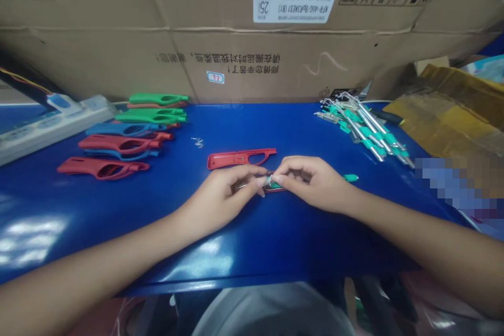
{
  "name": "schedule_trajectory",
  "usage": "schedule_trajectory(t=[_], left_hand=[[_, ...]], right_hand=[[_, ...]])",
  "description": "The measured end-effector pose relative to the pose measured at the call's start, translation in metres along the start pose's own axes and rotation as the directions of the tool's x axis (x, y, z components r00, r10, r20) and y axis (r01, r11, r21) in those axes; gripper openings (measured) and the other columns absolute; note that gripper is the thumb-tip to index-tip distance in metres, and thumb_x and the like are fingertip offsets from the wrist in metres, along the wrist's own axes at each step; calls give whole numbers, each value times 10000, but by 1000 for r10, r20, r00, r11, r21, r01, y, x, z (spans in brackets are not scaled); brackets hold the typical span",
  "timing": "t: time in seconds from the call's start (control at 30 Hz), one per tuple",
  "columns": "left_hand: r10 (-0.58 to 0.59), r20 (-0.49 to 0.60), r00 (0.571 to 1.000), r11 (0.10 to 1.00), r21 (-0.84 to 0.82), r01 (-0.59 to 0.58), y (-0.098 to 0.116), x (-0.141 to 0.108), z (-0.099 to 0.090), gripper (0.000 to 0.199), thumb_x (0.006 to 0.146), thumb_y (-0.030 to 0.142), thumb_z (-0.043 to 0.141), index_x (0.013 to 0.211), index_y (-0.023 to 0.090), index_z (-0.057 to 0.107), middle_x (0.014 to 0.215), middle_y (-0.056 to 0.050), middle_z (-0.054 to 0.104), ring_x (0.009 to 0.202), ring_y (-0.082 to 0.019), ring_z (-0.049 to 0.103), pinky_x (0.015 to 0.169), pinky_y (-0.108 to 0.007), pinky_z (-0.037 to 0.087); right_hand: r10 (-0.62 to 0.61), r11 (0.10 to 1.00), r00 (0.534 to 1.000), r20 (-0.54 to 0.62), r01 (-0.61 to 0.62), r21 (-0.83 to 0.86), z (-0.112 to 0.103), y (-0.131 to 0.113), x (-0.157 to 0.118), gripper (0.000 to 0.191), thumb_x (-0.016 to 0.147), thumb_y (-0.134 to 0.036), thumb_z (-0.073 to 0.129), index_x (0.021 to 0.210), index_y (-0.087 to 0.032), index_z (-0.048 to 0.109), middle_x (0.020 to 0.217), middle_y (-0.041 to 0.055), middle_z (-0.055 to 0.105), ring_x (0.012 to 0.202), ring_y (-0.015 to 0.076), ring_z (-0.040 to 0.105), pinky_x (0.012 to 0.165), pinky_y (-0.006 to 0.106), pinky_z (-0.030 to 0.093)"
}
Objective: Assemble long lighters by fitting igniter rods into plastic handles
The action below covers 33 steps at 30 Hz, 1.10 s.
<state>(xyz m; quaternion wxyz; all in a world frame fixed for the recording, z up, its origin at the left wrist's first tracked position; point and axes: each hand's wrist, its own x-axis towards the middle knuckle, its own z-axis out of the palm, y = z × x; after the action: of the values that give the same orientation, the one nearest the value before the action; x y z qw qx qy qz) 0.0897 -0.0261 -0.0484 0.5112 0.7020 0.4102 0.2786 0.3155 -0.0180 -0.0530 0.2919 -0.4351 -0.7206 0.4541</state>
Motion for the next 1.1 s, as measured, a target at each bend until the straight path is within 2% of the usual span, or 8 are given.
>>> schedule_trajectory(t=[0.1,0.17,0.43,0.7,1.0,1.1], left_hand=[[-52,11,999,998,44,52,2,1,-5,277,965,383,603,1034,149,734,824,-34,752,589,-111,603,560,-219,492],[-84,17,996,995,50,83,2,1,-6,299,960,410,602,981,149,746,786,-31,739,521,-96,535,488,-209,437],[-69,2,998,997,26,69,5,1,-2,297,956,383,598,860,151,758,737,-26,727,514,-90,491,486,-201,392],[-65,10,998,998,18,65,3,-1,0,319,961,390,592,867,142,767,735,-33,725,521,-90,486,483,-199,376],[-77,10,997,997,-26,77,5,2,-2,284,950,366,611,879,135,759,769,-40,739,513,-83,517,479,-189,429],[-88,7,996,995,-40,89,5,2,-4,291,941,393,629,895,136,757,769,-41,734,513,-85,522,478,-190,451]], right_hand=[[58,995,998,-19,-56,88,-2,0,1,249,878,-418,665,851,-171,680,709,4,600,616,115,491,552,251,388],[76,988,997,-19,-73,137,-3,1,2,262,856,-437,690,845,-176,669,718,9,610,632,123,510,570,260,405],[74,990,996,-42,-68,124,-1,1,0,248,857,-430,685,834,-184,673,692,-2,593,602,113,489,549,256,386],[59,995,997,-51,-54,88,0,0,-2,239,862,-411,683,815,-177,675,708,10,609,600,112,489,543,254,391],[60,977,998,-22,-54,204,-3,-1,2,309,810,-478,760,829,-179,683,740,10,651,647,118,550,606,261,459],[61,978,998,-4,-59,201,-5,-3,2,294,846,-475,716,845,-182,687,742,7,649,638,116,549,598,261,461]])
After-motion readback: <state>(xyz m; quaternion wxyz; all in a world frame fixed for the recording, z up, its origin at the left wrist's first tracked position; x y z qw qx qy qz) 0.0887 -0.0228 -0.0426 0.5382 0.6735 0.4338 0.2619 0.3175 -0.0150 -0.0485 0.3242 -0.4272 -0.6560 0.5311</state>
